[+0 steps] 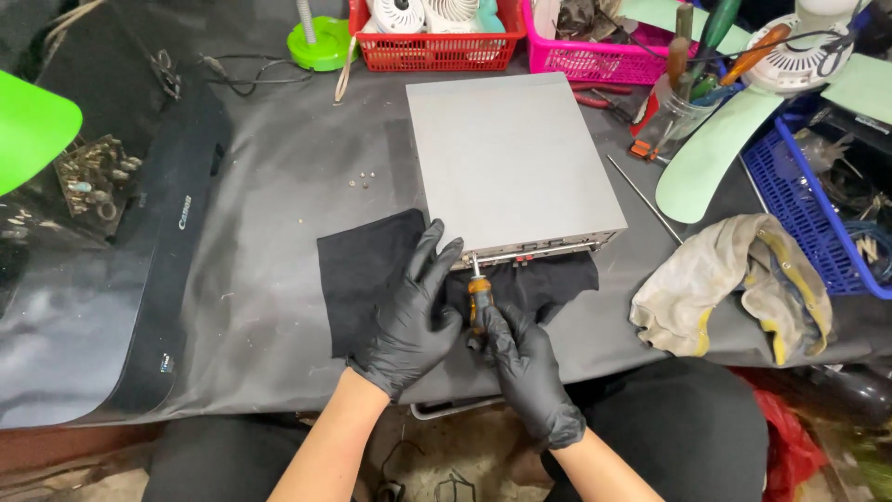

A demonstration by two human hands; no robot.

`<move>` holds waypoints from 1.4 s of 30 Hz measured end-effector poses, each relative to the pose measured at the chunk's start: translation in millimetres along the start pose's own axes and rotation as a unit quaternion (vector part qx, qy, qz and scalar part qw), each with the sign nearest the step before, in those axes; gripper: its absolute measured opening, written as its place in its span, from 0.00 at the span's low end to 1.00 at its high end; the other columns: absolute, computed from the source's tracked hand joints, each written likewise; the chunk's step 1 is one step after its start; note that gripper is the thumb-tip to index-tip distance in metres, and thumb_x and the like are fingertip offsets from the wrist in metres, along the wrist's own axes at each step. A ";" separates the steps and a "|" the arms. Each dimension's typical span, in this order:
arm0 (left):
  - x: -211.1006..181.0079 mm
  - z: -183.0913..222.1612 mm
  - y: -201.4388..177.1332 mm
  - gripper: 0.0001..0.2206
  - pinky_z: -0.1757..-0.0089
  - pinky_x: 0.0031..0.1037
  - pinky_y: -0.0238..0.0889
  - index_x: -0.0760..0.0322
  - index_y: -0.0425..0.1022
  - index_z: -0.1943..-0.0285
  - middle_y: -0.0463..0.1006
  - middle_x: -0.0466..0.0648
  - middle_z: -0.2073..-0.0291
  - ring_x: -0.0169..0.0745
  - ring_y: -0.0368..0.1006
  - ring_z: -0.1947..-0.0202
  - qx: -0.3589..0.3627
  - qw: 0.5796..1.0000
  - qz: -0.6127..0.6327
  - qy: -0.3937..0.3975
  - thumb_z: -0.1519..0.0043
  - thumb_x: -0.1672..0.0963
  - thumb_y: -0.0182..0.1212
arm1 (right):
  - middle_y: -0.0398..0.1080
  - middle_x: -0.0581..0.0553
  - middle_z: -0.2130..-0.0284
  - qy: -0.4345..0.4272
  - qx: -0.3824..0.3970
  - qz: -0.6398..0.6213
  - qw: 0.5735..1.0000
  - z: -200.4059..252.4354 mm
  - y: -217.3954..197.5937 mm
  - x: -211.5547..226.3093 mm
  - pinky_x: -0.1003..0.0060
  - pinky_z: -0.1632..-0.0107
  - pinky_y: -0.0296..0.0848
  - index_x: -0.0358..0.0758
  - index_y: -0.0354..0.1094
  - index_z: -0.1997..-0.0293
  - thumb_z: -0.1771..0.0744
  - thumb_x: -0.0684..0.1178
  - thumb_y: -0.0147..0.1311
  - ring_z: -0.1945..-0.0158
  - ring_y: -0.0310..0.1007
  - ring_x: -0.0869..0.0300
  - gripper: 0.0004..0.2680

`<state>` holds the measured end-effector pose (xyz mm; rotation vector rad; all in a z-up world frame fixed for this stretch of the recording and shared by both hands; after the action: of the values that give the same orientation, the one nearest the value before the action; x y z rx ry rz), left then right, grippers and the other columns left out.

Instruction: Tightening screws on the rear panel of a DVD player using a manual screwdriver.

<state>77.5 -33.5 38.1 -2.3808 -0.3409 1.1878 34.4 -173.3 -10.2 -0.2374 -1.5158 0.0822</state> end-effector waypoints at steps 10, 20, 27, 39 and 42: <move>2.7 3.8 1.5 0.34 0.34 0.42 0.52 0.64 0.59 0.31 0.52 0.56 0.28 0.58 0.50 0.27 0.014 1.000 0.013 -0.019 0.53 0.63 0.53 | 0.71 0.44 0.59 0.238 0.026 -0.404 0.883 4.2 25.2 -20.7 0.68 0.64 0.64 0.36 0.65 0.43 0.30 0.57 0.39 0.68 0.63 0.64 0.17; 15.1 1.1 4.8 0.36 0.40 0.44 0.55 0.51 0.60 0.28 0.54 0.51 0.27 0.57 0.57 0.32 0.074 0.990 -0.105 -0.055 0.53 0.59 0.55 | 0.65 0.33 0.71 0.120 -0.014 -0.201 0.972 -13.2 -22.7 -28.7 0.65 0.71 0.68 0.26 0.69 0.52 0.30 0.44 0.46 0.71 0.63 0.54 0.09; 13.5 -4.3 -3.5 0.35 0.36 0.40 0.47 0.53 0.63 0.29 0.55 0.51 0.28 0.55 0.50 0.29 0.081 0.992 0.039 -0.084 0.51 0.63 0.51 | 0.66 0.31 0.79 0.115 0.031 -0.150 0.982 -17.0 -15.3 -29.5 0.64 0.74 0.70 0.28 0.70 0.60 0.31 0.45 0.51 0.78 0.65 0.53 0.07; 11.5 -6.1 -6.7 0.34 0.34 0.41 0.45 0.55 0.62 0.29 0.55 0.54 0.28 0.56 0.47 0.28 0.079 0.990 0.070 -0.095 0.50 0.65 0.53 | 0.74 0.36 0.65 0.251 -0.037 -0.132 0.958 1.4 -16.8 23.5 0.63 0.54 0.77 0.33 0.75 0.56 0.34 0.47 0.55 0.60 0.72 0.56 0.09; 19.7 -4.1 -14.2 0.35 0.33 0.41 0.42 0.54 0.59 0.27 0.51 0.54 0.26 0.56 0.44 0.27 0.059 0.984 0.118 -0.120 0.48 0.65 0.48 | 0.78 0.40 0.66 0.119 -0.025 0.096 0.988 -11.5 -25.9 -10.3 0.64 0.54 0.75 0.44 0.75 0.53 0.35 0.52 0.55 0.58 0.77 0.60 0.10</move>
<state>92.3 -14.3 33.8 -2.2242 -0.0614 1.5645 42.8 -201.9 -15.3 -0.4194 -1.2562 0.1637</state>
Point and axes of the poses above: each hand's wrist, its own z-axis away from the middle knuckle, its own y-axis out of the palm, x = y × z, the point moved 10 cm from there along -z, towards the middle knuckle
